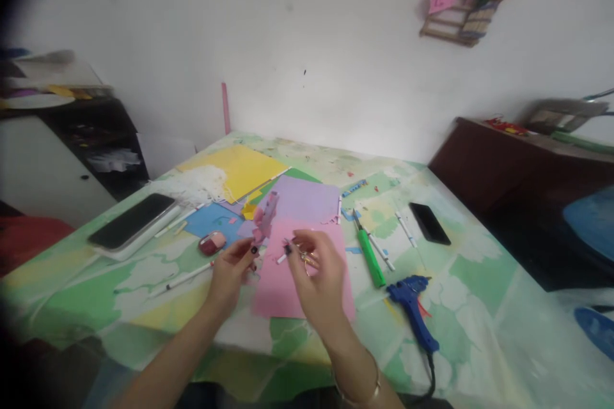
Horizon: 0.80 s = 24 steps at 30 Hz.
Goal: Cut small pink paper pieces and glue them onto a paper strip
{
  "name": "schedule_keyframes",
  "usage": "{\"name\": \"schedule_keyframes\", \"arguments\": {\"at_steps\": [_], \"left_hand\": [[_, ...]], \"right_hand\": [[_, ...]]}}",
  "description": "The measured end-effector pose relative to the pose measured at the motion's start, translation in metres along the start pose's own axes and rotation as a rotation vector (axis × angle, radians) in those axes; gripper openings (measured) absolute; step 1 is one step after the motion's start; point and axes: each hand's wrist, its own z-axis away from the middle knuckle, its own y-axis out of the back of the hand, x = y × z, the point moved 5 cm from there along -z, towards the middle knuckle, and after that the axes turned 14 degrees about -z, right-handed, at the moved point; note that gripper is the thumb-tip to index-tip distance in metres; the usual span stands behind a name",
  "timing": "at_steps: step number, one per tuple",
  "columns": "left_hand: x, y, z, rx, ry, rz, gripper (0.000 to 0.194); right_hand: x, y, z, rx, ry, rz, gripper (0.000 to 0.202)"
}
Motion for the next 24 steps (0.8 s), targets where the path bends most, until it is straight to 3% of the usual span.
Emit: {"name": "schedule_keyframes", "arguments": {"at_steps": [3, 5, 10, 13, 18, 21, 24], "left_hand": [[0.023, -0.003, 0.009, 0.087, -0.222, -0.194, 0.019], [0.036, -0.005, 0.017, 0.151, -0.369, -0.327, 0.017], [0.047, -0.012, 0.028, 0.243, -0.591, -0.569, 0.013], [0.045, -0.018, 0.031, 0.247, -0.655, -0.639, 0.015], [0.044, -0.026, 0.039, 0.253, -0.778, -0.658, 0.022], [0.043, -0.026, 0.041, 0.177, -0.770, -0.650, 0.026], [0.045, -0.020, 0.040, 0.049, -0.728, -0.566, 0.043]], "right_hand": [[0.043, -0.040, -0.009, -0.313, -0.287, -0.034, 0.022], [0.058, -0.050, -0.009, -0.368, -0.335, -0.205, 0.026], [0.064, -0.052, -0.005, -0.329, -0.386, -0.657, 0.020], [0.064, -0.057, -0.001, -0.334, -0.432, -0.758, 0.019], [0.071, -0.062, 0.005, -0.235, -0.516, -0.848, 0.016], [0.073, -0.061, 0.006, -0.188, -0.549, -0.857, 0.018], [0.074, -0.056, 0.006, -0.132, -0.563, -0.810, 0.021]]}}
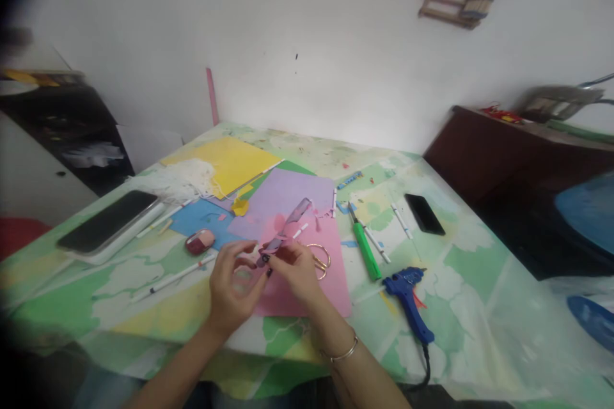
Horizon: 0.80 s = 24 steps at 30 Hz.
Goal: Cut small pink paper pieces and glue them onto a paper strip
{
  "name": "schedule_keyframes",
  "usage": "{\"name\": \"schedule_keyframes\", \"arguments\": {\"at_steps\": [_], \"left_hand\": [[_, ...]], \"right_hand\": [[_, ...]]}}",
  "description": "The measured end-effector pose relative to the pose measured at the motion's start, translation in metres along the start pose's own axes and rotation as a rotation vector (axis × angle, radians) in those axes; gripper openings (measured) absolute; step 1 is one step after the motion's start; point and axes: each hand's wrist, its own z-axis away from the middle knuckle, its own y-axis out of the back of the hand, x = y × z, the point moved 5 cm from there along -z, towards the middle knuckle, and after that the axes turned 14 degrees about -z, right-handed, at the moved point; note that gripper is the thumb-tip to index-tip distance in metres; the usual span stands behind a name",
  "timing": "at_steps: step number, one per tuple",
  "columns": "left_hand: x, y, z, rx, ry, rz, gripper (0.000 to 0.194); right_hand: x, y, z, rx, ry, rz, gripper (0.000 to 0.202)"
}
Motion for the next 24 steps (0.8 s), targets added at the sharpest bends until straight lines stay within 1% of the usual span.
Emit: {"name": "schedule_keyframes", "arguments": {"at_steps": [2, 3, 6, 10, 14, 16, 20, 24], "left_hand": [[0.002, 0.007, -0.005, -0.008, -0.015, 0.082, 0.048], [0.004, 0.010, -0.009, 0.000, -0.031, 0.091, 0.046], [0.013, 0.016, -0.024, 0.005, -0.057, 0.038, 0.039], [0.026, 0.016, -0.039, 0.009, -0.081, -0.030, 0.030], [0.034, 0.014, -0.040, 0.070, -0.075, -0.083, 0.026], [0.038, 0.013, -0.037, 0.091, -0.095, -0.109, 0.025], [0.043, 0.014, -0.034, 0.111, -0.136, -0.119, 0.024], [0.045, 0.011, -0.034, 0.106, -0.157, -0.094, 0.024]], "right_hand": [[0.000, 0.002, 0.001, 0.016, 0.017, 0.032, 0.021], [0.000, 0.003, 0.001, 0.015, 0.027, 0.050, 0.021], [0.001, 0.003, 0.001, 0.004, 0.051, 0.101, 0.022], [-0.001, 0.001, 0.003, -0.019, 0.057, 0.138, 0.022], [-0.001, -0.004, 0.005, -0.108, 0.019, 0.118, 0.025], [0.000, -0.005, 0.006, -0.145, 0.018, 0.107, 0.026], [0.003, -0.003, 0.005, -0.146, 0.050, 0.121, 0.023], [0.005, -0.002, 0.004, -0.138, 0.062, 0.117, 0.025]]}}
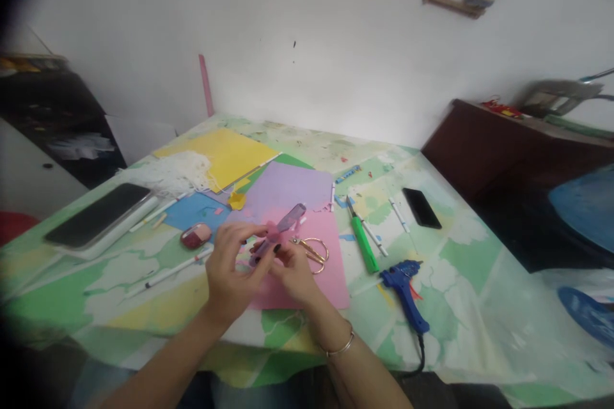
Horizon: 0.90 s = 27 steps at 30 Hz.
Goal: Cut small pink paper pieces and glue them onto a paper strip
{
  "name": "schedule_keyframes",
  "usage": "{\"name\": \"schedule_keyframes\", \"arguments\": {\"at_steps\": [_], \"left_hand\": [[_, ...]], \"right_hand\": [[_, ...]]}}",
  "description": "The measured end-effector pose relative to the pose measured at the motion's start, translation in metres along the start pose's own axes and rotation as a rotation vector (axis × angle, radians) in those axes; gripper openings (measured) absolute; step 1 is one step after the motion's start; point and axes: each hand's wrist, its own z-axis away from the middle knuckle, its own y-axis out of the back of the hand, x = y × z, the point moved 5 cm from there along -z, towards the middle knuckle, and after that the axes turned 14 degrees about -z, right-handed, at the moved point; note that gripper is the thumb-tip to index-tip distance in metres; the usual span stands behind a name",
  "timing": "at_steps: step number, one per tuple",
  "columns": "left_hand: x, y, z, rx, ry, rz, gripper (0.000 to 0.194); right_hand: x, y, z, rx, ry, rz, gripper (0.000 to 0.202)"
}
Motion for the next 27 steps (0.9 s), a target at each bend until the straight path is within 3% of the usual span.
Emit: {"name": "schedule_keyframes", "arguments": {"at_steps": [9, 16, 21, 27], "left_hand": [[-0.016, -0.012, 0.002, -0.116, 0.224, 0.166, 0.028], [-0.016, -0.015, 0.000, -0.160, 0.190, 0.200, 0.013], [-0.023, -0.014, 0.000, -0.109, 0.274, 0.207, 0.026], [-0.019, -0.009, -0.003, -0.113, 0.163, 0.118, 0.018]], "right_hand": [[-0.003, -0.004, 0.001, -0.012, -0.027, -0.005, 0.028], [-0.006, -0.005, 0.001, -0.010, -0.014, 0.026, 0.028], [-0.007, -0.006, 0.002, -0.003, -0.028, 0.046, 0.028], [-0.009, -0.007, 0.001, -0.017, -0.004, 0.050, 0.027]]}}
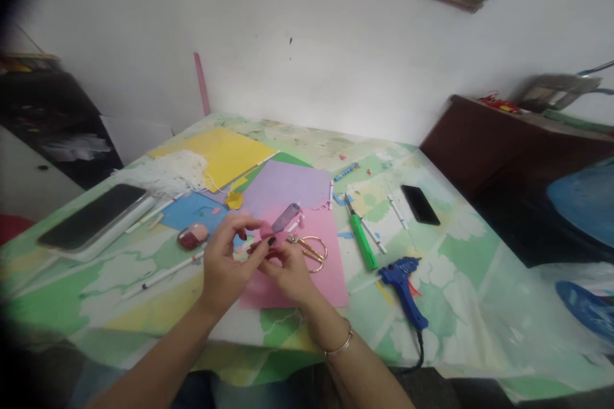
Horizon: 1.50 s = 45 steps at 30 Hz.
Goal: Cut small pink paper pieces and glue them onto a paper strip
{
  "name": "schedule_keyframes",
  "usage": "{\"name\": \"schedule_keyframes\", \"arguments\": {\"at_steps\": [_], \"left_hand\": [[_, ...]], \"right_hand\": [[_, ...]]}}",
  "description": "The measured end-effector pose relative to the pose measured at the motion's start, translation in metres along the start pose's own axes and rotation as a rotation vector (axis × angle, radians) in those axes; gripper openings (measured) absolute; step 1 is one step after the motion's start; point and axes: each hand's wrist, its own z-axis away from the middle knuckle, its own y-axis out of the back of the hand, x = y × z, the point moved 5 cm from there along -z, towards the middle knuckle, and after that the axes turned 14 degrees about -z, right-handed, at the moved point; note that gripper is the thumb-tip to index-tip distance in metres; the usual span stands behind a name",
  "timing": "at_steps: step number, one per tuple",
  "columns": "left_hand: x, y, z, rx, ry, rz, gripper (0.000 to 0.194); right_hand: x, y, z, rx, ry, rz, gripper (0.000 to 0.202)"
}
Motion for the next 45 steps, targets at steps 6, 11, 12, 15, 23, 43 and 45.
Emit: {"name": "schedule_keyframes", "arguments": {"at_steps": [6, 11, 12, 15, 23, 43, 45], "left_hand": [[0.003, 0.003, 0.001, 0.054, -0.058, -0.102, 0.012], [-0.002, -0.003, 0.000, -0.047, 0.004, -0.013, 0.007], [-0.003, -0.004, 0.000, -0.062, 0.019, 0.002, 0.007], [-0.007, -0.007, -0.001, -0.081, 0.058, 0.037, 0.007], [-0.022, -0.015, -0.003, -0.172, 0.164, 0.157, 0.007], [-0.026, -0.013, -0.019, -0.295, 0.080, 0.184, 0.003], [-0.025, -0.013, -0.019, -0.297, 0.073, 0.179, 0.003]], "right_hand": [[0.001, 0.000, 0.001, -0.003, -0.003, -0.009, 0.025], [0.001, 0.000, 0.000, 0.006, -0.016, 0.011, 0.024], [0.000, 0.000, 0.000, 0.007, -0.015, 0.013, 0.024], [-0.002, -0.001, 0.000, 0.001, -0.006, 0.017, 0.021], [0.001, 0.003, 0.001, 0.044, -0.014, 0.118, 0.012], [0.003, 0.005, 0.001, 0.033, 0.025, 0.200, 0.007], [0.003, 0.005, 0.001, 0.029, 0.029, 0.207, 0.007]]}}
